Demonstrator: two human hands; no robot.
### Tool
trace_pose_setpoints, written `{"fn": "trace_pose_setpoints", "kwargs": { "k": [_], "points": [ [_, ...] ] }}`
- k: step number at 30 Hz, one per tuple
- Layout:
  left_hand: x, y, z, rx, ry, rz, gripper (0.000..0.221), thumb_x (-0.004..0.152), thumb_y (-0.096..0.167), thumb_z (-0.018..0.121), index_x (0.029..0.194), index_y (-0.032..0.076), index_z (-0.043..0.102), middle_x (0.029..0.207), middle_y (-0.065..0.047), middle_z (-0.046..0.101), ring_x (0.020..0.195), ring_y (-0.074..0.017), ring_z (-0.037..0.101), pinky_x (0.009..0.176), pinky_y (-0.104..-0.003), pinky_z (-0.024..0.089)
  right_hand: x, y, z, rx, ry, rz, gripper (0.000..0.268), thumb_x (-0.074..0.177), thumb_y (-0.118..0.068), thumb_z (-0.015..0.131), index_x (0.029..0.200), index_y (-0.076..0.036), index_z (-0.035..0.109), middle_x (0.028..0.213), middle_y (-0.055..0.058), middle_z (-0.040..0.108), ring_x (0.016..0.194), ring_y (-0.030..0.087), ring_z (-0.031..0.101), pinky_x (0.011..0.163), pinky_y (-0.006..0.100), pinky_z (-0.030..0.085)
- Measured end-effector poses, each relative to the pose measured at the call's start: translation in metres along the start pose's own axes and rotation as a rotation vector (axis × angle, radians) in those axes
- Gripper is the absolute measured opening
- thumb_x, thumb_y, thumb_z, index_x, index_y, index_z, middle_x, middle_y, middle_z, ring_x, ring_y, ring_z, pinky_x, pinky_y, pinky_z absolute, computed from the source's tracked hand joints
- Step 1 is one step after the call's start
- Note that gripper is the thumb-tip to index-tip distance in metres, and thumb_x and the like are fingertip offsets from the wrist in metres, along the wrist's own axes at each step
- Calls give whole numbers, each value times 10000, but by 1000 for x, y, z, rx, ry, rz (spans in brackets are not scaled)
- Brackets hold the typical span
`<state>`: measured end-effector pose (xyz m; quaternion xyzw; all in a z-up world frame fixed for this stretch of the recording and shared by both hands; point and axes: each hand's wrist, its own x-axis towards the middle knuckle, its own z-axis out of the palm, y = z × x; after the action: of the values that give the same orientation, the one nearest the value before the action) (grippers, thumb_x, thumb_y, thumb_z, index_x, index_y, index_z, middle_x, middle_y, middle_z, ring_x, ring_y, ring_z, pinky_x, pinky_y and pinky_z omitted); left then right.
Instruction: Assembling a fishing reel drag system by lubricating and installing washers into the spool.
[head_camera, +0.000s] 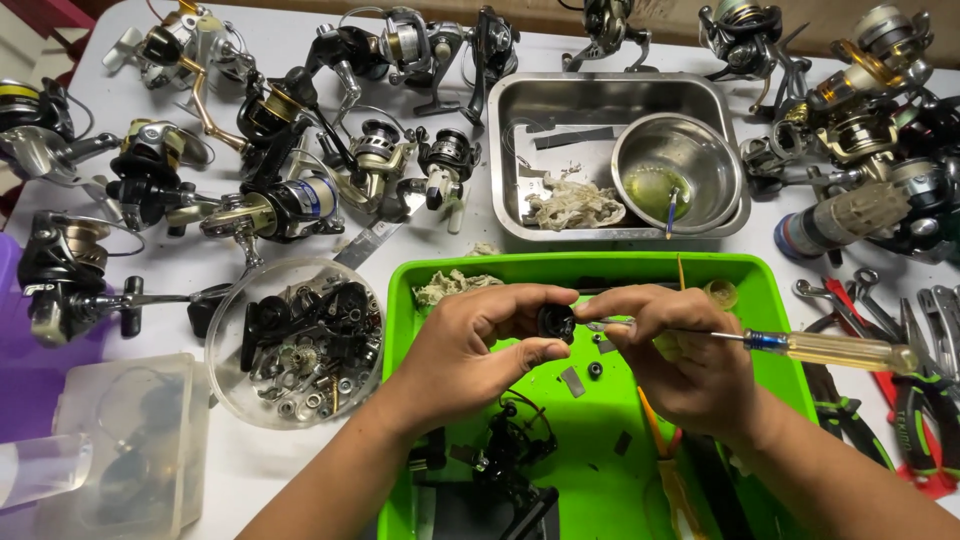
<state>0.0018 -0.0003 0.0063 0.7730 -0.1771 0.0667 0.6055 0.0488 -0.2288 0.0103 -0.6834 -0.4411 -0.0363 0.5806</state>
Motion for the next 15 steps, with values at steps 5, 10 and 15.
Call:
{"fn": "trace_pose_setpoints", "kwargs": {
  "k": [5, 10, 15],
  "points": [
    [0, 0, 0, 2, 4, 4, 365, 879, 235, 795, 1215, 114, 721, 1098, -14, 786, 771, -63, 625, 695, -213, 505, 4, -2, 2, -13, -38, -71, 191, 966, 65, 570, 1010, -92, 470, 1075, 201, 716, 1045, 327, 775, 963, 442, 655],
    [-1, -1, 0, -2, 7, 14, 364, 880, 233, 796, 1215, 113, 721, 1104, -15, 784, 802, -73, 641, 724, -218, 513, 7, -4, 3, -64, -42, -90, 155, 969, 44, 573, 980, -85, 488, 1061, 189, 732, 1019, 309, 782, 965, 440, 643],
    [0, 1, 0, -30, 3, 0, 364, 878, 217, 796, 1213, 94, 722, 1115, -26, 782, 804, -59, 642, 712, -207, 523, 8, -4, 3, -118, -48, -129, 162, 958, 45, 592, 964, -76, 485, 1044, 194, 736, 1001, 310, 791, 940, 452, 656]
  ]
}}
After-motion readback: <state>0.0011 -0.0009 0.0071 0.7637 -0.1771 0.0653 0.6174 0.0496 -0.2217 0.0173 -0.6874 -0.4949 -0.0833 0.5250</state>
